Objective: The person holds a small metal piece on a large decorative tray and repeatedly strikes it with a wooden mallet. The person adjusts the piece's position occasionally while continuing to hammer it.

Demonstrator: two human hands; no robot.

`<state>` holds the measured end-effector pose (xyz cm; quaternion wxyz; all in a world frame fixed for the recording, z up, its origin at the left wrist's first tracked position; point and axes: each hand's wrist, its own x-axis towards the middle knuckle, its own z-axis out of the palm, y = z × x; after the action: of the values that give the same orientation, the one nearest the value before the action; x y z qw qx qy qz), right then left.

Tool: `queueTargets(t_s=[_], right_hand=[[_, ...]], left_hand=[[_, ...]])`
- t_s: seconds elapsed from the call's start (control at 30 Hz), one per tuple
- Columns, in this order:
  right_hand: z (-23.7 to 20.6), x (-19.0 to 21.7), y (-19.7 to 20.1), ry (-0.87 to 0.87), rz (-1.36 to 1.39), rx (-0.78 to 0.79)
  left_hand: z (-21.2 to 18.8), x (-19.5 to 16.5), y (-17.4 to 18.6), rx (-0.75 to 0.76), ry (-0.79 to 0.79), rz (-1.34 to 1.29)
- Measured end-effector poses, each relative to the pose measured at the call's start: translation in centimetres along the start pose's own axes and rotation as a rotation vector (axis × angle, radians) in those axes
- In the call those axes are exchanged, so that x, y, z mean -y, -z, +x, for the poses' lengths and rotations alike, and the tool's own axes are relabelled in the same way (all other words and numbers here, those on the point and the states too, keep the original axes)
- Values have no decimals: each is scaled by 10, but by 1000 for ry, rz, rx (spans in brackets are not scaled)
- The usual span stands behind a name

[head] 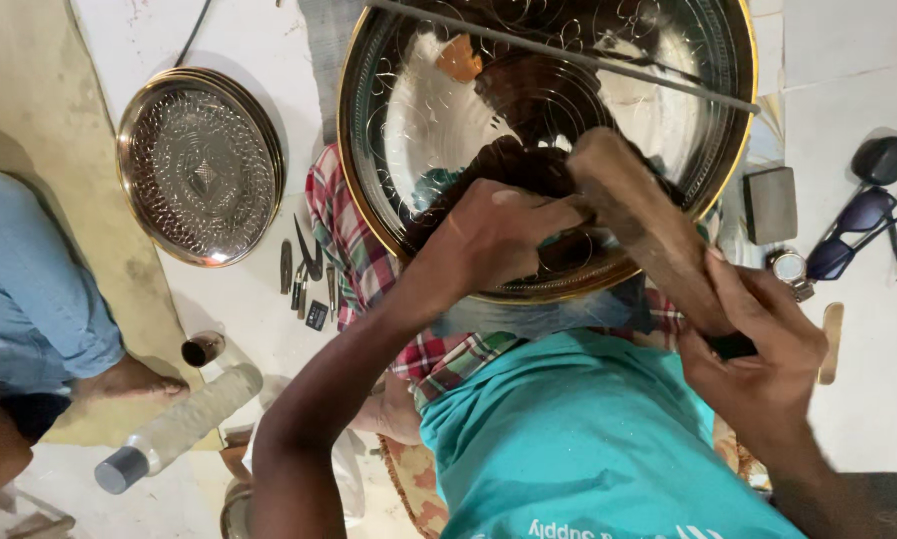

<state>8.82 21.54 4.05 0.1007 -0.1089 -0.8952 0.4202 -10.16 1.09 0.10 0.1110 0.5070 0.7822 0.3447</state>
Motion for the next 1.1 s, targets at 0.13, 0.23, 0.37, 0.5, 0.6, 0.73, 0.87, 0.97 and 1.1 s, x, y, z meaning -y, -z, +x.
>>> queueTargets(t_s=[0.13, 0.23, 0.37, 0.5, 0.6, 0.73, 0.87, 0.97, 1.1], right_hand=[[-22, 0, -22, -172, 48, -164], [-35, -8, -31, -121, 119, -127], [-46, -15, -35, -327, 392, -152], [-32, -17, -28, -279, 284, -95], [-9, -16, -17, -212, 221, -3], [22, -7, -7, -3, 124, 44], [50, 9, 14, 18, 51, 149], [78, 20, 30, 193, 20, 213], [111, 37, 53, 406, -560, 560]], left_hand=[[11, 11, -4, 203, -35, 152], [6, 9, -6, -4, 185, -62], [-17, -21, -27, -722, 315, -553], [-25, -32, -45, -745, 439, -480], [-28, -32, -46, -677, 466, -296], [-28, -32, -40, -652, 457, -167], [-29, -33, -42, -650, 467, -138], [-29, -34, -46, -659, 489, -133], [-30, -33, -52, -684, 488, -63]])
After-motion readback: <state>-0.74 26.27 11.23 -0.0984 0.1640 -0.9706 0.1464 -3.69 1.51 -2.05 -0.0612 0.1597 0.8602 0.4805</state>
